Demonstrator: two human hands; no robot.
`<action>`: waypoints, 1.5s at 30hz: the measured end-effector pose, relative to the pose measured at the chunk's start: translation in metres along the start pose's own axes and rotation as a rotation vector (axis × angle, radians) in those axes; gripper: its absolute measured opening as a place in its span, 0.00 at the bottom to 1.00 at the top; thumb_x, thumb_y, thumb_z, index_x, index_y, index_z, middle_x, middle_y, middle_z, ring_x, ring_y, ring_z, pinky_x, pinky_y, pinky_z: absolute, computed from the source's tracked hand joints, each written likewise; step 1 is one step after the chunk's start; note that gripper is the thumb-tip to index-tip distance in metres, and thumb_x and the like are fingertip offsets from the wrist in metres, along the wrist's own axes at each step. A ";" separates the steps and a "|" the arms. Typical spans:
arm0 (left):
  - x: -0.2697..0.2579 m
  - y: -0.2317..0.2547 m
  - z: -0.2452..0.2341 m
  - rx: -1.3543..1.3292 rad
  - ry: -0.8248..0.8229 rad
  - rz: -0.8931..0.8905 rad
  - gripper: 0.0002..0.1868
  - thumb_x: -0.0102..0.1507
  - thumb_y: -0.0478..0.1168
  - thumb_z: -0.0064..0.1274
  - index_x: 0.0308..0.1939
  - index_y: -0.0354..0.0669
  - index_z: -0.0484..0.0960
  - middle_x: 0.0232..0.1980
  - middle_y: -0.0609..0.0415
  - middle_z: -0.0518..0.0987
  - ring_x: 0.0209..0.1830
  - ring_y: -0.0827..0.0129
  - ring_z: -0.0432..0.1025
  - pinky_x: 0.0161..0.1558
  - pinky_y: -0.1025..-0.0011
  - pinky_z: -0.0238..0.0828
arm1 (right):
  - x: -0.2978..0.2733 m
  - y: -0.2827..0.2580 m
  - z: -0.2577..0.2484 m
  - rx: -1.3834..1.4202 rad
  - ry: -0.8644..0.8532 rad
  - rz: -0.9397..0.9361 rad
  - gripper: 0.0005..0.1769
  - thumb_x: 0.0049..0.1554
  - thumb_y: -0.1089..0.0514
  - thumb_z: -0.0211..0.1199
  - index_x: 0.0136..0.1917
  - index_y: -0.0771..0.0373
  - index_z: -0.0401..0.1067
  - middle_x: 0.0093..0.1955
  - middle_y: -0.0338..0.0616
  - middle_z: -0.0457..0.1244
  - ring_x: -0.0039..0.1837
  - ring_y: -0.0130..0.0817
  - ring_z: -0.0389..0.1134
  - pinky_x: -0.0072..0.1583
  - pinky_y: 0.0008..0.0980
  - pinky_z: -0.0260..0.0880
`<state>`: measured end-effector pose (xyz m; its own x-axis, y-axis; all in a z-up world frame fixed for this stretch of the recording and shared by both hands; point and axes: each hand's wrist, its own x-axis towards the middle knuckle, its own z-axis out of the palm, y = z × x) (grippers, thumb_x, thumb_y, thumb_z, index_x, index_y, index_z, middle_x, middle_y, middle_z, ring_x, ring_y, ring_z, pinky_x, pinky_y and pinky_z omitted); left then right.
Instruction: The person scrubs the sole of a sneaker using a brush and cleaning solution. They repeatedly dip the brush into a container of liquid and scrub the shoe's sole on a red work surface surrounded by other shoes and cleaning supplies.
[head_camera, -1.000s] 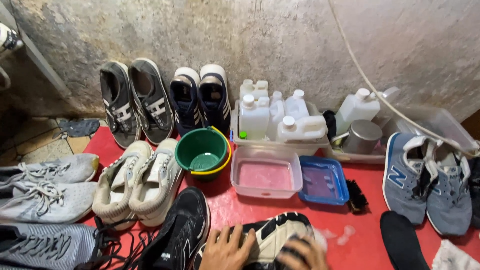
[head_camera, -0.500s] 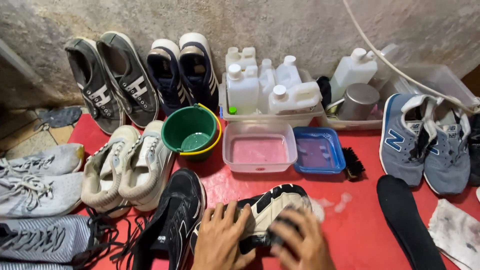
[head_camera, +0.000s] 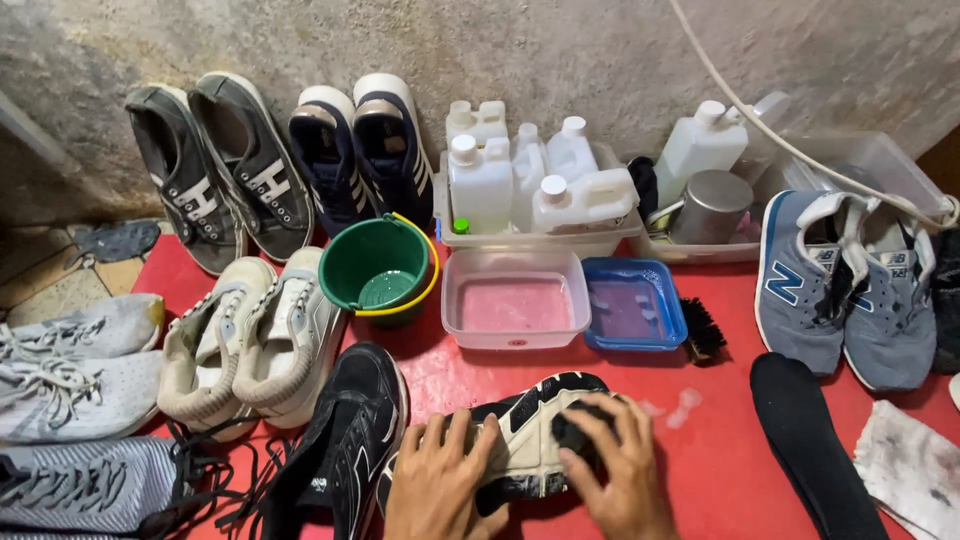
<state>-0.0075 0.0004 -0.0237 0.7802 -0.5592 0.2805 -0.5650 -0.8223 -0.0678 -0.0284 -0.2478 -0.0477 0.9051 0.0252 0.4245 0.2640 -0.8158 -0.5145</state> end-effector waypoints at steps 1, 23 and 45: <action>-0.001 0.000 0.005 0.001 0.003 0.001 0.55 0.38 0.73 0.67 0.62 0.50 0.71 0.55 0.46 0.72 0.47 0.49 0.67 0.47 0.51 0.65 | -0.009 -0.007 0.004 0.000 0.003 -0.001 0.26 0.55 0.37 0.59 0.63 0.46 0.75 0.69 0.37 0.63 0.70 0.49 0.58 0.67 0.59 0.62; -0.001 0.000 0.026 0.126 0.384 0.043 0.18 0.63 0.50 0.45 0.55 0.53 0.78 0.49 0.47 0.76 0.37 0.55 0.69 0.36 0.58 0.65 | -0.013 0.020 0.032 -0.220 0.106 0.006 0.25 0.54 0.28 0.54 0.60 0.35 0.74 0.66 0.26 0.64 0.70 0.43 0.60 0.55 0.44 0.69; -0.007 0.002 0.034 0.050 0.280 -0.012 0.38 0.62 0.76 0.37 0.59 0.53 0.77 0.56 0.45 0.74 0.41 0.50 0.67 0.40 0.53 0.63 | -0.024 -0.040 0.050 -0.217 0.270 -0.224 0.22 0.42 0.46 0.66 0.53 0.41 0.75 0.63 0.38 0.62 0.66 0.58 0.60 0.69 0.52 0.63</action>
<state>-0.0052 -0.0007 -0.0586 0.6784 -0.5040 0.5346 -0.5366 -0.8369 -0.1081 -0.0441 -0.1869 -0.0750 0.7058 0.0869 0.7031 0.3417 -0.9111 -0.2304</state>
